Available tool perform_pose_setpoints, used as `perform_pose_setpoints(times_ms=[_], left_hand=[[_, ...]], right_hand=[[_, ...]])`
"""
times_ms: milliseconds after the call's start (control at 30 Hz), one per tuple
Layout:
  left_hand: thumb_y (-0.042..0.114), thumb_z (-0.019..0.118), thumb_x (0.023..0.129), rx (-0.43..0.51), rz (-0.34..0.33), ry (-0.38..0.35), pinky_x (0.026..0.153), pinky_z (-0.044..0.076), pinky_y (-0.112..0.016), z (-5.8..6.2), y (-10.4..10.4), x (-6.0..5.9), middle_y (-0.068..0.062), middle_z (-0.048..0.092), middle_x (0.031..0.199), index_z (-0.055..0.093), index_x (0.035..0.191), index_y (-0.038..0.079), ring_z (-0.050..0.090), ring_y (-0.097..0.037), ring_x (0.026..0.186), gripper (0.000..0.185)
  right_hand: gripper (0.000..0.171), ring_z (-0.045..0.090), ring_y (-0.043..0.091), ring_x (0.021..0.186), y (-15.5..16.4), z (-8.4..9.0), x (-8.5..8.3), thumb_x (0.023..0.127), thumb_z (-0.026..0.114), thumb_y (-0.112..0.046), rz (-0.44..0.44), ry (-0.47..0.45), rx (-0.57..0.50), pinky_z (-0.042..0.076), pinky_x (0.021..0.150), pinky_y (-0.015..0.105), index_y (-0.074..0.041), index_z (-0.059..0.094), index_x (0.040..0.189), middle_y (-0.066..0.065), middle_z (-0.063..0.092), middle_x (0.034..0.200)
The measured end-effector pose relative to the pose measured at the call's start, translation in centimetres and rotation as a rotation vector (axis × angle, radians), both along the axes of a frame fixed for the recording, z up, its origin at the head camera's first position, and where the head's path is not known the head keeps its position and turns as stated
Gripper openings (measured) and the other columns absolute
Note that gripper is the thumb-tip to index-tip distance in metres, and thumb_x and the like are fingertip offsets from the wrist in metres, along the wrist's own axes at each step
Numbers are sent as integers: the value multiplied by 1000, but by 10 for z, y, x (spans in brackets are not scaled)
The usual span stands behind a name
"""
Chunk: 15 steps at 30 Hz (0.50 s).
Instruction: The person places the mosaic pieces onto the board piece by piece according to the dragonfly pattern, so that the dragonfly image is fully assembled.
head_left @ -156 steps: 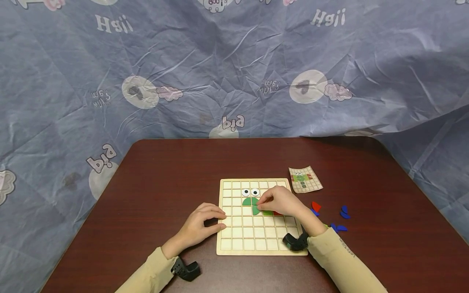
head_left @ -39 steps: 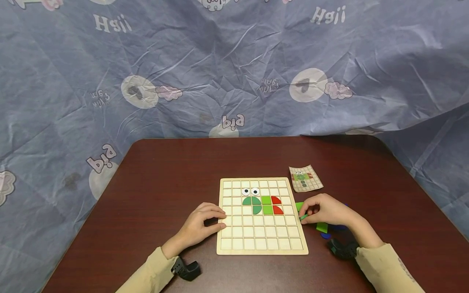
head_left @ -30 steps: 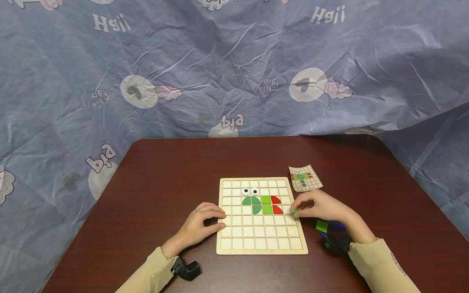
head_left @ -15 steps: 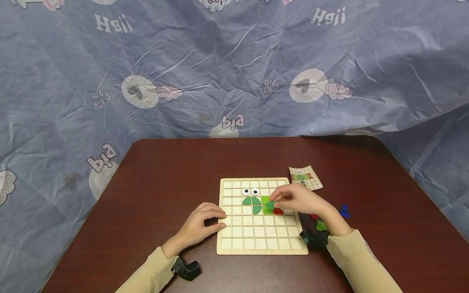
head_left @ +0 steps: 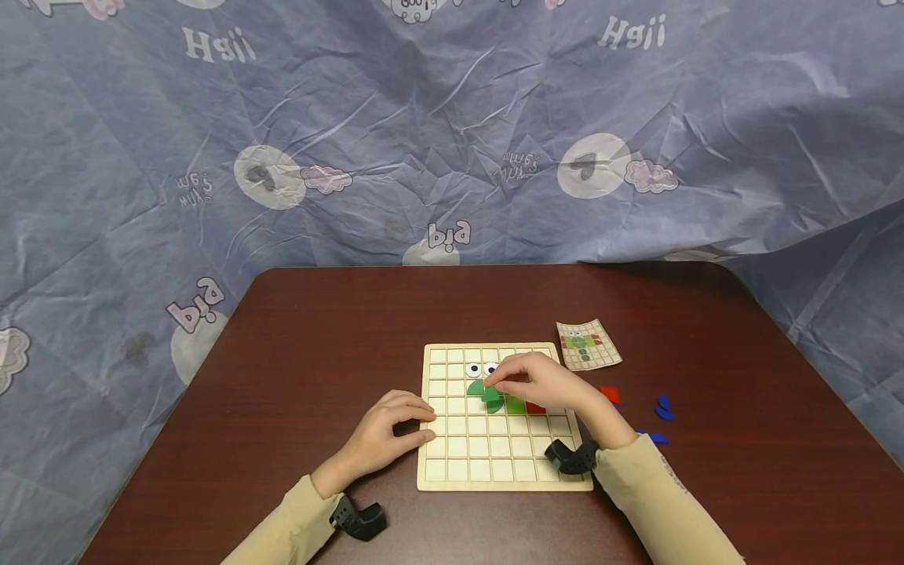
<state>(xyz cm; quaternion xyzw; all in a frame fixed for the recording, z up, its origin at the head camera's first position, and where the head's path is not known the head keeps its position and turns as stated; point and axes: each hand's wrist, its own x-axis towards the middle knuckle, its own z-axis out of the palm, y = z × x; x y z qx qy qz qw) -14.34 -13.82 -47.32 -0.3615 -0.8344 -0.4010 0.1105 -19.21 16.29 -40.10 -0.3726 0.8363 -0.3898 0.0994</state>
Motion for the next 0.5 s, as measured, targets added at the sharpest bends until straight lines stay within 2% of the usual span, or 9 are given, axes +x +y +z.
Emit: perform_pose_setpoints(times_ms=[233, 500], left_hand=[[24, 74, 83, -2, 7, -1, 89, 46, -30, -2, 1, 0, 7, 63, 106, 72, 101, 15, 52, -12, 106, 21], [25, 74, 83, -3, 4, -2, 88, 46, -30, -1, 0, 0, 7, 63, 106, 72, 101, 15, 52, -12, 106, 21]], right_hand=[[12, 62, 7, 82, -17, -6, 0, 90, 65, -14, -48, -68, 17, 52, 73, 26, -10, 73, 99, -2, 69, 94], [11, 63, 8, 83, -21, -13, 1, 90, 65, -13, -60, -71, 39, 52, 75, 25, -11, 73, 96, -3, 69, 93]])
